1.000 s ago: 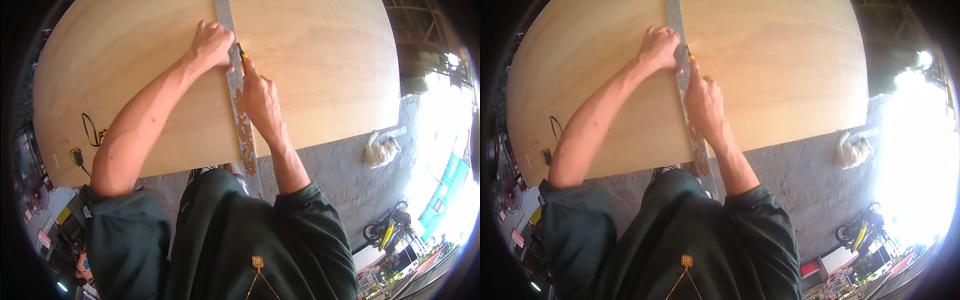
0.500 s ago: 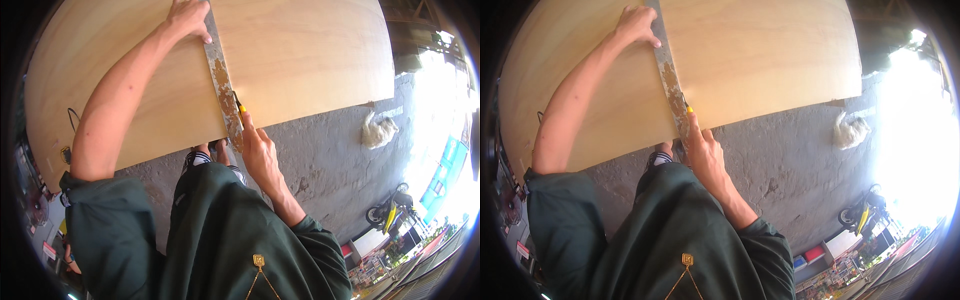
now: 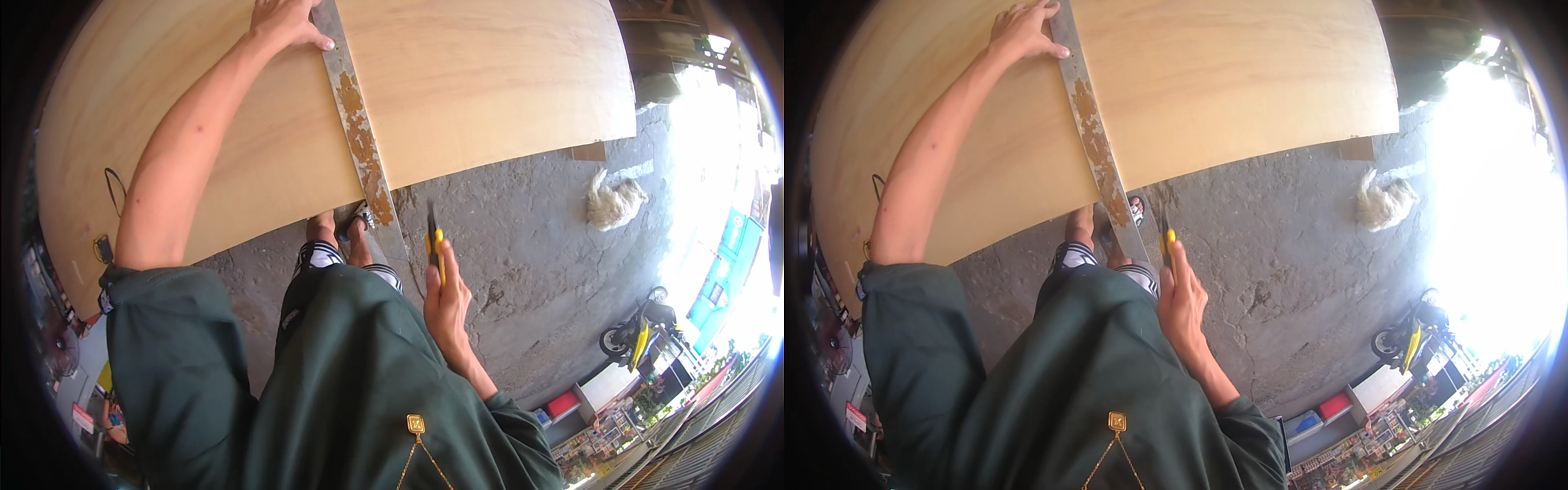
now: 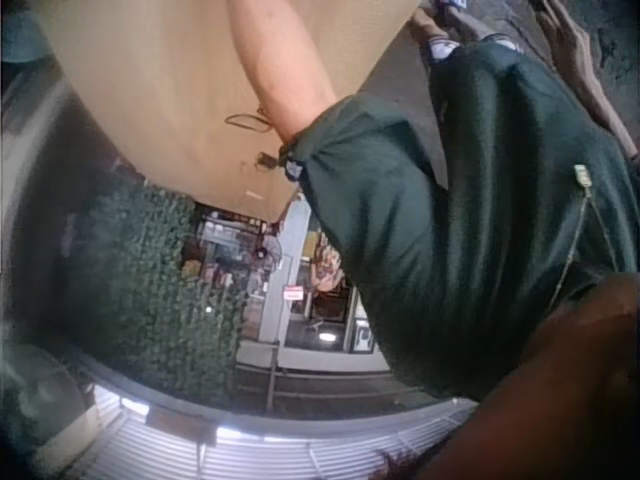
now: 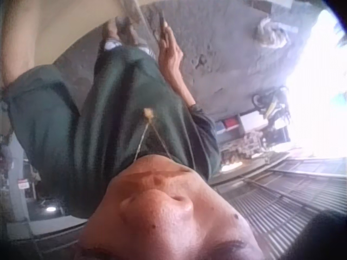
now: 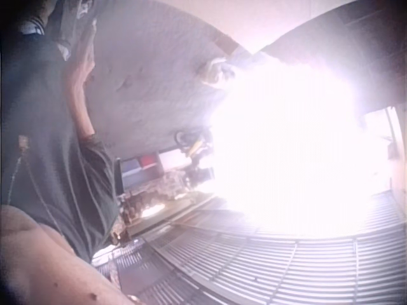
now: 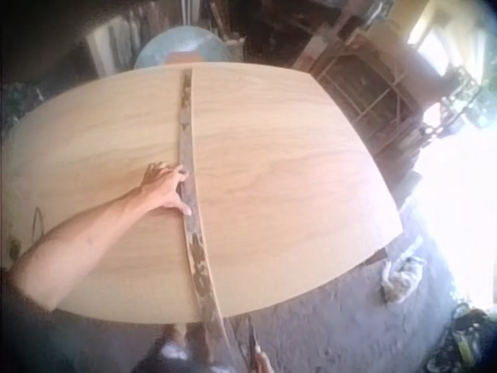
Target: The person measures and marks a large sheet of plywood with a tape measure and pencil. They then use a metal straightedge and a utility knife to score and cut the plywood into smaller rectangular pieces, separating the cut sections and moving them aside.
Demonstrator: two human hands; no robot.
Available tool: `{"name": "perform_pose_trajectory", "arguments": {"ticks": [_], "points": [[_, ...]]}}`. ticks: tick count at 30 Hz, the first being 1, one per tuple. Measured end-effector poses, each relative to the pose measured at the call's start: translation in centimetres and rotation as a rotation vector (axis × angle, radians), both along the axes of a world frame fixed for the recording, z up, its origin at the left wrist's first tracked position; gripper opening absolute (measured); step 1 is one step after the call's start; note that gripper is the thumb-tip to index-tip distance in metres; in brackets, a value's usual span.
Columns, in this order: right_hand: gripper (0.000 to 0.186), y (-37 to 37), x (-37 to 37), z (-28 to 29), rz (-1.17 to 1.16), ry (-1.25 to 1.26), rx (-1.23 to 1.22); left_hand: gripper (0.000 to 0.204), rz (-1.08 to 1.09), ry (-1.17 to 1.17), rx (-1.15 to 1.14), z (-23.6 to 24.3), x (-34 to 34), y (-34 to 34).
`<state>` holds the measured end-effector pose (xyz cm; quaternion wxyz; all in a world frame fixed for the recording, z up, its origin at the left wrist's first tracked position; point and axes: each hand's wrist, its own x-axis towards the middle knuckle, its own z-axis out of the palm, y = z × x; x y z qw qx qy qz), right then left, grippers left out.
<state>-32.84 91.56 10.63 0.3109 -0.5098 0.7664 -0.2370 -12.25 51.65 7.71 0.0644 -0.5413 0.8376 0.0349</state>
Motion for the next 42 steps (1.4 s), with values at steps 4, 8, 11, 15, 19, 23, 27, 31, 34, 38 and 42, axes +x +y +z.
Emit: {"name": "perform_pose_trajectory", "arguments": {"ticks": [4,8,11,15,19,23,27,31,34,38,42], "points": [[0.049,-2.2,2.4,-6.4,-0.221,-0.311,-0.081,0.08,0.214,0.086,-0.002,-2.2,-1.4,1.3],[0.047,-2.7,3.8,-7.3,-0.295,-0.405,-0.095,0.086,0.415,0.417,0.185,-3.1,-3.3,1.7],[0.046,-4.6,0.1,-7.0,-0.334,-0.178,-0.301,0.091,0.422,0.864,0.412,-2.3,-6.6,1.0],[0.047,-7.0,-7.3,-4.8,-0.51,-0.225,-0.131,0.091,0.28,1.081,0.297,-2.3,-6.0,-0.1],[0.045,-8.5,-9.6,-4.9,-0.417,-0.133,-0.339,0.073,0.341,0.565,-0.2,-5.5,4.7,-0.6],[0.034,-13.7,-6.1,-2.9,-0.409,-0.758,-0.327,0.07,0.374,0.113,-0.559,-9.1,14.1,0.7],[0.02,-23.3,-1.2,-1.7,-0.356,-0.721,-0.124,0.068,0.398,0.192,-0.544,-8.2,13.9,1.5],[0.021,-32.7,2.6,-3.4,-0.096,-0.637,-0.09,0.065,0.417,0.248,-0.499,-7.1,13.2,1.8],[0.022,-38.3,4.9,-3.1,0.006,-0.477,-0.003,0.063,0.419,0.284,-0.495,-6.6,13.0,1.8],[0.022,-44.4,7.6,-3.4,0.088,-0.355,0.008,0.063,0.446,0.294,-0.483,-6.3,13.1,1.9],[0.03,-50.0,8.9,-3.6,0.226,-0.151,0.076,0.064,0.454,0.306,-0.464,-6.2,13.0,1.7]]}}
